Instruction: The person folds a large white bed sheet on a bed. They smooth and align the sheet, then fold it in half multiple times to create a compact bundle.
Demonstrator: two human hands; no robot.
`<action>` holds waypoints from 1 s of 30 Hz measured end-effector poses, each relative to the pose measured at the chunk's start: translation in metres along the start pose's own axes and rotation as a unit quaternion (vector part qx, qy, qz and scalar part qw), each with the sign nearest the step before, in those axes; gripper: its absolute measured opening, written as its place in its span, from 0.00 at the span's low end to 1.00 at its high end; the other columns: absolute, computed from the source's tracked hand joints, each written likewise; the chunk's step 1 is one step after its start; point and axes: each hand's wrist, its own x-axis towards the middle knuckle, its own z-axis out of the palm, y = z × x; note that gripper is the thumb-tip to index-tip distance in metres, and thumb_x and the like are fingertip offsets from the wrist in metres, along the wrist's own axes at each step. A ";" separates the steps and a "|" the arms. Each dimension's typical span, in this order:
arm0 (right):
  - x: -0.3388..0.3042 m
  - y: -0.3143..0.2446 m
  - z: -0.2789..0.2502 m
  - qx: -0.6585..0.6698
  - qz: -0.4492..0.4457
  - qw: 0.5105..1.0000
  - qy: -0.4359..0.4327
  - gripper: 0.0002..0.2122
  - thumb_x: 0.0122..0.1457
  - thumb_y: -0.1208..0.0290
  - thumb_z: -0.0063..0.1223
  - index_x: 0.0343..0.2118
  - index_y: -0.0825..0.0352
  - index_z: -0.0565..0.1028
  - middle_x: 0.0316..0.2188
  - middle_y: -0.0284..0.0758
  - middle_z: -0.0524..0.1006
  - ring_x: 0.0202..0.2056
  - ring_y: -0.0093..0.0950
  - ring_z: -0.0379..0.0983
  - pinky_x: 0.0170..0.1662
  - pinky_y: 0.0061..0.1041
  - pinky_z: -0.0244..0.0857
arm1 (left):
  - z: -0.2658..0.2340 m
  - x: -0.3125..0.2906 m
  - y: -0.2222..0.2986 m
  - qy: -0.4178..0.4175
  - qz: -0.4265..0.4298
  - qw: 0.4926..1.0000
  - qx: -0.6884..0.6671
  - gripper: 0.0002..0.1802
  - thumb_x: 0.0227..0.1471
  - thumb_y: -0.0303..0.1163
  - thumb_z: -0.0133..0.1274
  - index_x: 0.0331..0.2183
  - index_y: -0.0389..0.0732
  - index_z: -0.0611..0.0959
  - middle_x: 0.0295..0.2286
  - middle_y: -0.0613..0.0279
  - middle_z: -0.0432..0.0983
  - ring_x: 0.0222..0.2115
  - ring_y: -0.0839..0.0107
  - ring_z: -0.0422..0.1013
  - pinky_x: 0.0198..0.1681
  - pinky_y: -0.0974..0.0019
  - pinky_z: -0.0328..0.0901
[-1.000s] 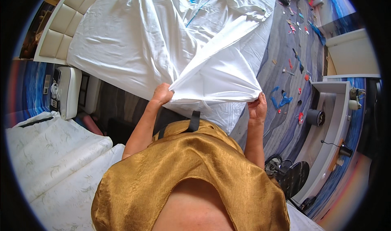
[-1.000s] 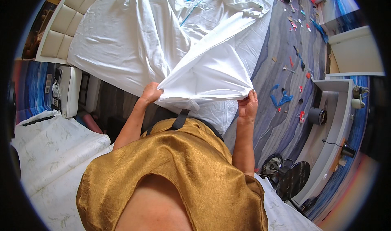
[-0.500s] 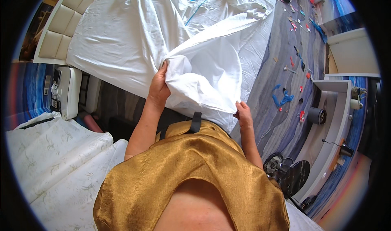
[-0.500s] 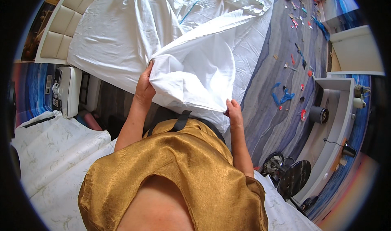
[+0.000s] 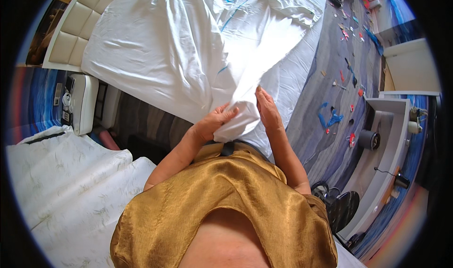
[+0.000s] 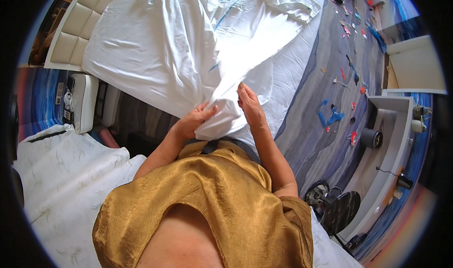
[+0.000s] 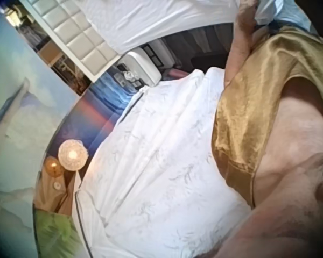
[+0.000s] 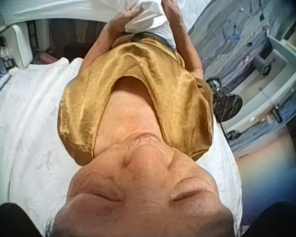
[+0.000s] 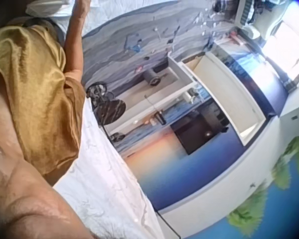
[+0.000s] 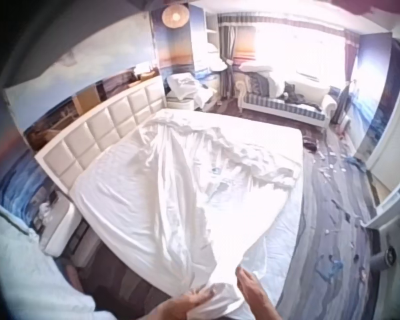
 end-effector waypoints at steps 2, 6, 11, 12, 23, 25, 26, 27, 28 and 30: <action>0.003 0.004 0.003 0.019 0.012 1.000 -0.011 0.18 0.66 0.59 0.44 0.49 0.70 0.71 0.42 0.35 0.77 0.44 0.25 0.74 0.47 0.20 0.68 | 0.010 -0.006 -0.006 -0.019 0.009 0.998 -0.058 0.20 0.60 0.42 0.49 0.50 0.41 0.73 0.37 0.61 0.77 0.36 0.72 0.75 0.38 0.67 0.73; -0.007 0.022 0.007 0.188 0.059 0.980 -0.019 0.12 0.63 0.74 0.48 0.47 0.73 0.71 0.40 0.36 0.78 0.43 0.28 0.75 0.47 0.27 0.71 | 0.007 -0.015 -0.005 -0.069 -0.019 0.996 -0.058 0.22 0.60 0.42 0.50 0.51 0.40 0.72 0.38 0.63 0.76 0.35 0.74 0.75 0.38 0.68 0.72; -0.002 0.030 0.007 0.166 0.107 0.980 -0.030 0.12 0.62 0.75 0.47 0.48 0.72 0.71 0.41 0.37 0.78 0.43 0.29 0.76 0.47 0.27 0.71 | 0.009 -0.014 -0.014 -0.054 -0.066 0.996 0.025 0.23 0.59 0.43 0.51 0.52 0.40 0.72 0.37 0.67 0.76 0.36 0.79 0.72 0.40 0.73 0.69; 0.001 0.030 0.007 0.163 0.108 0.980 -0.031 0.12 0.62 0.75 0.47 0.48 0.72 0.71 0.41 0.37 0.78 0.43 0.29 0.76 0.47 0.28 0.71 | 0.011 -0.015 -0.012 -0.057 -0.065 0.996 0.027 0.23 0.59 0.43 0.51 0.51 0.39 0.72 0.37 0.66 0.76 0.36 0.79 0.72 0.40 0.73 0.69; -0.028 -0.026 -0.035 0.280 -0.047 0.959 0.011 0.05 0.63 0.77 0.47 0.40 0.65 0.73 0.26 0.25 0.73 0.24 0.14 0.65 0.30 0.16 0.63 | -0.002 -0.055 0.048 0.107 0.122 0.985 0.062 0.21 0.57 0.41 0.55 0.46 0.37 0.78 0.35 0.65 0.78 0.32 0.80 0.73 0.38 0.75 0.69; -0.040 -0.038 -0.038 0.288 -0.076 0.954 0.029 0.03 0.63 0.77 0.47 0.37 0.64 0.73 0.24 0.24 0.70 0.22 0.13 0.61 0.29 0.16 0.59 | -0.018 -0.046 0.048 0.168 0.178 0.968 0.059 0.17 0.56 0.39 0.56 0.42 0.37 0.79 0.33 0.66 0.79 0.32 0.79 0.74 0.37 0.74 0.70; -0.044 -0.040 -0.038 0.287 -0.081 0.954 0.025 0.03 0.63 0.77 0.46 0.37 0.63 0.72 0.23 0.24 0.70 0.22 0.14 0.61 0.29 0.16 0.58 | -0.026 -0.040 0.048 0.195 0.203 0.958 0.060 0.15 0.55 0.37 0.57 0.40 0.36 0.80 0.32 0.66 0.79 0.31 0.78 0.74 0.37 0.74 0.70; -0.047 -0.042 -0.038 0.286 -0.088 0.954 0.020 0.03 0.63 0.77 0.46 0.36 0.63 0.72 0.23 0.24 0.70 0.22 0.14 0.60 0.29 0.16 0.58 | -0.042 -0.034 0.047 0.215 0.203 0.953 0.072 0.13 0.56 0.36 0.56 0.38 0.37 0.80 0.30 0.68 0.78 0.30 0.80 0.72 0.34 0.75 0.68; -0.047 -0.043 -0.035 0.281 -0.090 0.956 0.011 0.03 0.64 0.76 0.46 0.36 0.63 0.72 0.22 0.24 0.69 0.22 0.14 0.60 0.28 0.16 0.57 | -0.068 -0.031 0.042 0.238 0.207 0.946 0.080 0.11 0.56 0.35 0.55 0.36 0.37 0.80 0.28 0.69 0.77 0.28 0.82 0.71 0.31 0.76 0.67; -0.048 -0.039 -0.025 0.261 -0.090 0.961 0.021 0.04 0.64 0.75 0.45 0.38 0.64 0.73 0.25 0.25 0.72 0.24 0.14 0.63 0.30 0.16 0.61 | -0.113 -0.024 0.025 0.277 0.173 0.927 0.184 0.08 0.56 0.33 0.55 0.33 0.38 0.79 0.24 0.72 0.75 0.24 0.84 0.68 0.27 0.76 0.64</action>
